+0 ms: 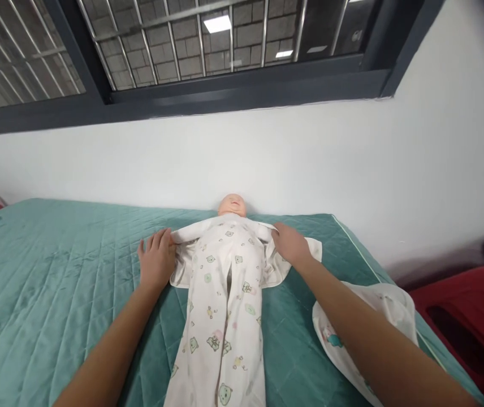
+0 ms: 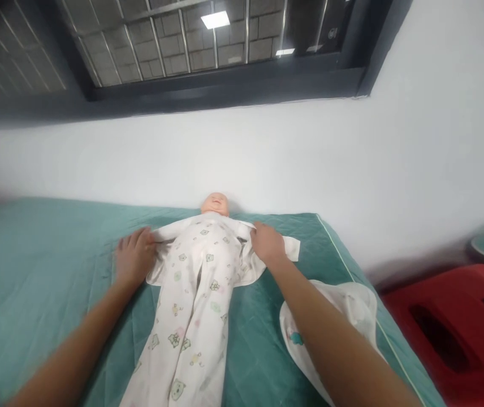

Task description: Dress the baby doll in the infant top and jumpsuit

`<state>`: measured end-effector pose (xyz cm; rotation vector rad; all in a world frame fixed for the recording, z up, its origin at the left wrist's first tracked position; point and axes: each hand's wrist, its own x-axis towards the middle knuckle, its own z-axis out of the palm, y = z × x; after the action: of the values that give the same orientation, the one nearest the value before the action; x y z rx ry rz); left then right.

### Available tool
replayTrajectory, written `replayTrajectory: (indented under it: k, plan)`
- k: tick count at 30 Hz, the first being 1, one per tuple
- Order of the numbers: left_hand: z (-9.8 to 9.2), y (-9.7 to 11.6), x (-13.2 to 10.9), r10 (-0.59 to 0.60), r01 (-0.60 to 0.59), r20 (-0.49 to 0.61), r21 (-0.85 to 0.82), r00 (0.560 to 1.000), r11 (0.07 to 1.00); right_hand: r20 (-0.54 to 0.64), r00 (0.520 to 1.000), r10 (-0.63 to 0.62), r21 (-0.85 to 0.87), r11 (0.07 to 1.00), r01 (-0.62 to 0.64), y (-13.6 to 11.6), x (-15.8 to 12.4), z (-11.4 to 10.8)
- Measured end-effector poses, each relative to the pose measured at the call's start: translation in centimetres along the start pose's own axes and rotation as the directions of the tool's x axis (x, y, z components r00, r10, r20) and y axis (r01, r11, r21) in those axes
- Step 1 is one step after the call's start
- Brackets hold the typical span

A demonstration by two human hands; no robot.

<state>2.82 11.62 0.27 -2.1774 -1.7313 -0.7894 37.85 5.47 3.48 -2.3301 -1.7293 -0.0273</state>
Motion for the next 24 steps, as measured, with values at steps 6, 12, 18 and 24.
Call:
replayTrajectory:
  k: [6, 12, 18, 24]
  plan:
    - [-5.1, 8.0, 0.7, 0.149, -0.101, 0.068, -0.464, 0.987, 0.88, -0.004, 1.0, 0.012, -0.026, 1.0, -0.012, -0.8, -0.4, -0.2]
    - [-5.5, 19.5, 5.2, 0.577, -0.506, 0.389, -0.276, 0.718, 0.817, 0.028, 1.0, 0.013, -0.047, 0.999, -0.012, -0.5, -0.4, -0.4]
    - [-1.3, 24.8, 6.1, 0.508, -0.536, 0.557, -0.13, 0.657, 0.834, 0.048, 0.999, 0.012, -0.052, 0.999, -0.01, -0.8, -0.5, -0.6]
    - [-0.5, 25.3, 7.2, 0.49, -0.565, 0.595, -0.072, 0.637, 0.822, 0.059, 0.998, 0.016, -0.024, 1.0, -0.015, -0.2, -0.2, -0.9]
